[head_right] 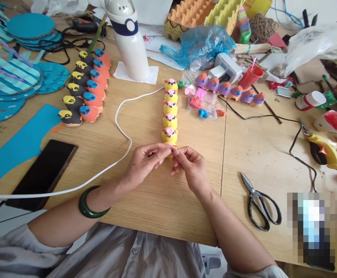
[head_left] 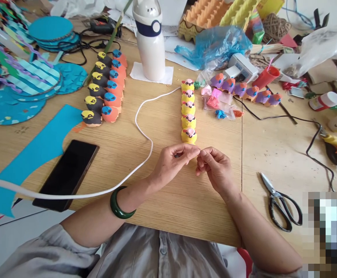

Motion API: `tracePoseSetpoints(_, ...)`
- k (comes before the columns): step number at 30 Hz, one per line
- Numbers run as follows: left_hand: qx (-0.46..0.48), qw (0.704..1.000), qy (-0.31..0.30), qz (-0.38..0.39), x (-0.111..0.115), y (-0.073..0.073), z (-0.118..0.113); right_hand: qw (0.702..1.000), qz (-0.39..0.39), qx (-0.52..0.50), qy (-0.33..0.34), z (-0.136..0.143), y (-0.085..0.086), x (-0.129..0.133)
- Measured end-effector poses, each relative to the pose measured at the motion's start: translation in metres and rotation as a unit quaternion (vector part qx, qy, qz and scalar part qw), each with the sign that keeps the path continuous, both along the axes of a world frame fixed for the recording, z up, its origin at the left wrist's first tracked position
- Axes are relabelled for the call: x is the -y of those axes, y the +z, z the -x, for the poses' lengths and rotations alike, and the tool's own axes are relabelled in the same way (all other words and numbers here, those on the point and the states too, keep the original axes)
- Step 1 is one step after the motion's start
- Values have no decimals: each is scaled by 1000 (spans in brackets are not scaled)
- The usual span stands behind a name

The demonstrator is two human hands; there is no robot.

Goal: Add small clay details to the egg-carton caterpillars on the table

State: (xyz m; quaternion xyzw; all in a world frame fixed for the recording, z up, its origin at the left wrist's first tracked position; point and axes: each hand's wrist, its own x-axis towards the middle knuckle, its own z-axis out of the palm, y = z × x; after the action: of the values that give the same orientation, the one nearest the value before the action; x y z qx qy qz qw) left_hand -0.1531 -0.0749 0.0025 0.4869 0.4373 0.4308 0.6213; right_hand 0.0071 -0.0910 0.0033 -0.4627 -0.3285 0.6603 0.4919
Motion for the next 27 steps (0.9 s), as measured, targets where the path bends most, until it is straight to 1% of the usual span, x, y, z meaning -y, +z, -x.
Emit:
tracePoseSetpoints(4,-3,999,25,-31,0,-3,-1,1000,7,4,18,0,0,0)
tracePoseSetpoints(9,-32,997,44,-50,-1,-2,0,999,14,-6,38,0,0,0)
tracePoseSetpoints(11,-40,997,42,-52,-1,-1,1,999,12,-5,38,-1,1,0)
tracePoseSetpoints(15,-33,998,33,-51,-2,-1,2,1000,14,5,12,-1,1,-1)
tracePoseSetpoints(19,-24,999,22,-31,-2,-2,2,1000,13,14,6,-1,-1,-1)
tracePoseSetpoints(23,-33,998,28,-46,-1,-4,1,1000,4,21,20,-1,-1,-1)
tracePoseSetpoints(27,-38,997,37,-59,-1,-2,0,999,22,4,34,0,0,-1)
